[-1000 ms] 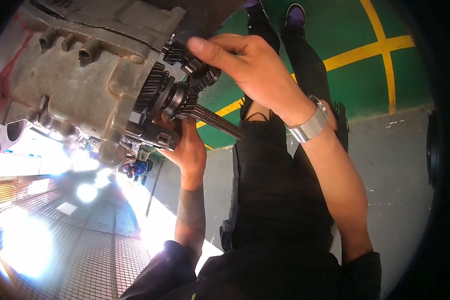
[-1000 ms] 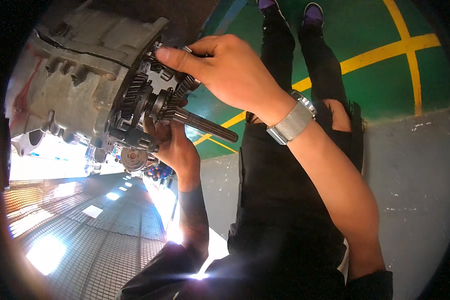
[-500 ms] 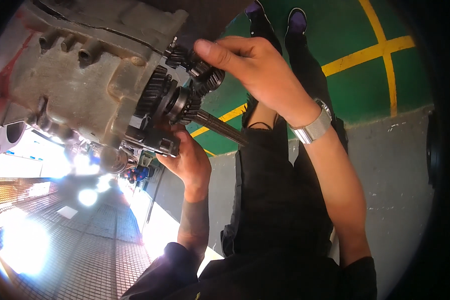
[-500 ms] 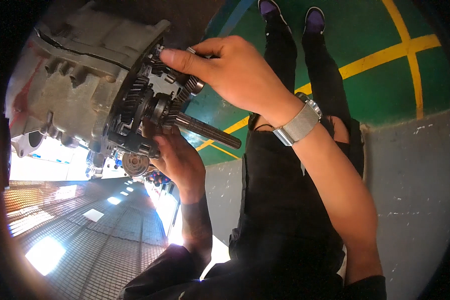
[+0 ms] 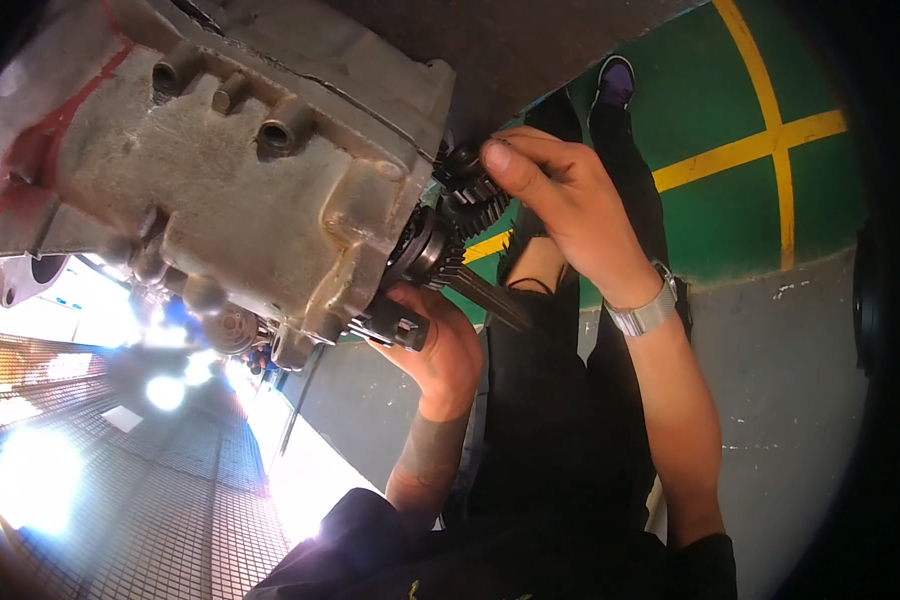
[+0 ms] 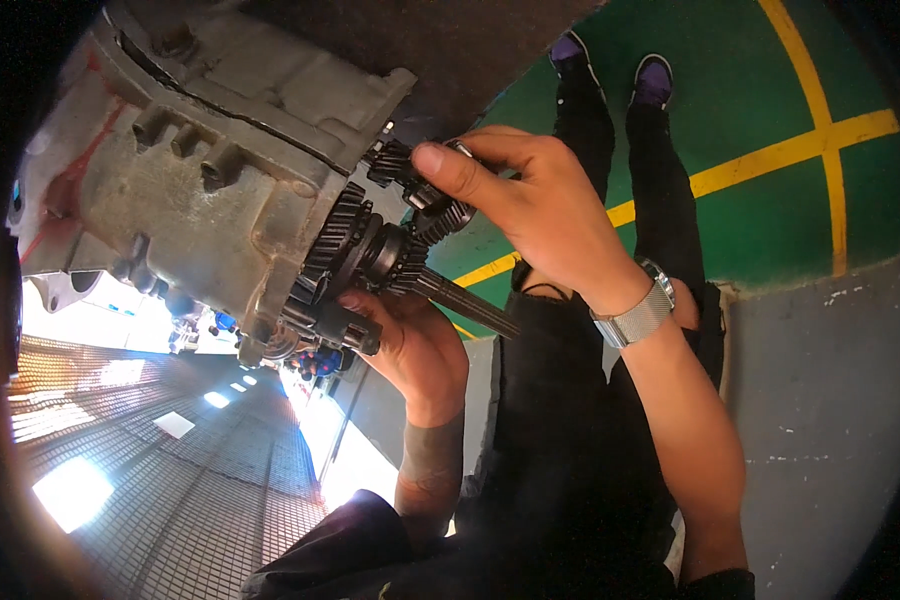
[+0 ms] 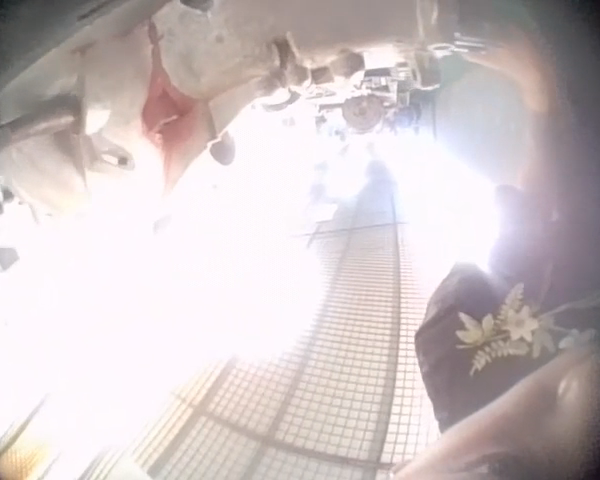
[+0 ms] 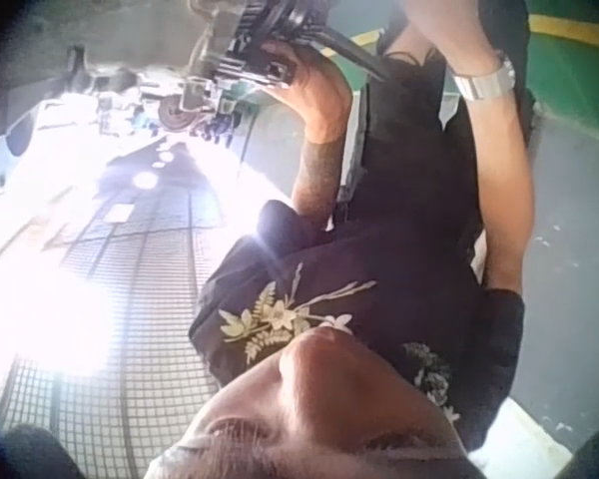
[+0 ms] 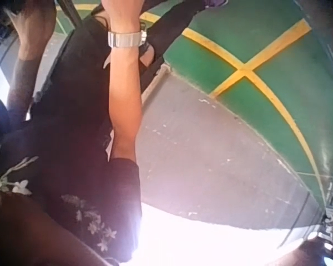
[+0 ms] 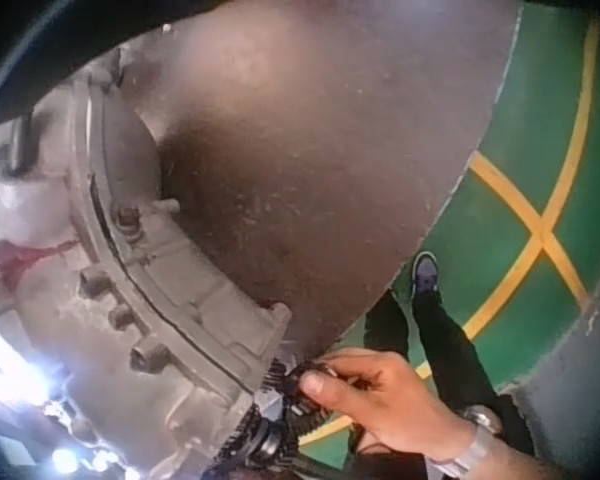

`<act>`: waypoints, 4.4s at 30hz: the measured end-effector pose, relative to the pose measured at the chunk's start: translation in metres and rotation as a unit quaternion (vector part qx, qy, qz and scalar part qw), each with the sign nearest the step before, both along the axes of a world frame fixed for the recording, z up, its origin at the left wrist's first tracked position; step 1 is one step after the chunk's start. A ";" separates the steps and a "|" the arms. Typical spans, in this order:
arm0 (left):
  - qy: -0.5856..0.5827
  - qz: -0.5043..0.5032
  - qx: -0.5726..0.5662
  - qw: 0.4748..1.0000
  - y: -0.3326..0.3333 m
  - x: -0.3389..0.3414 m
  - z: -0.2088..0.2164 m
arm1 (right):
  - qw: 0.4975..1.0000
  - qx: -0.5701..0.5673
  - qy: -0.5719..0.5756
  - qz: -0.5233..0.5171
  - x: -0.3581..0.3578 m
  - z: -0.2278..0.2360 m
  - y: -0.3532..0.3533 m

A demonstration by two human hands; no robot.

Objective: Disassembling and inspecting gears and components within a mechanical gearbox assembly.

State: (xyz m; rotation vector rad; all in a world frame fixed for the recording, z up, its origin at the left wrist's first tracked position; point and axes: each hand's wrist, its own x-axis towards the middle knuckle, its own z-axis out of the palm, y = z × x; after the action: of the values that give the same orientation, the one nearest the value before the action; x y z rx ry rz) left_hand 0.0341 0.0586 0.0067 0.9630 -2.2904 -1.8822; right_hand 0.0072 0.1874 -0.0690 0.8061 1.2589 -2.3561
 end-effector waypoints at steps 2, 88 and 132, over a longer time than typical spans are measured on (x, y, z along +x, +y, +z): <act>-0.022 0.006 0.002 1.000 -0.006 0.004 0.003 | 1.000 -0.006 -0.005 -0.007 -0.001 0.000 -0.004; -0.185 -0.259 0.086 0.944 -0.050 0.056 -0.004 | 0.971 -0.096 -0.061 0.212 0.060 0.015 -0.024; 0.322 -0.170 -0.014 0.931 -0.098 -0.067 -0.097 | 0.948 0.156 -0.214 0.174 0.195 0.051 -0.125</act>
State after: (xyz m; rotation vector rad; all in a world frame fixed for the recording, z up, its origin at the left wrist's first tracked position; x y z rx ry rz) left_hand -0.0332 -0.0396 -0.0901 -0.0917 -2.1312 -1.8784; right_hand 0.2018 0.0623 -0.0175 1.0247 1.4513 -1.6181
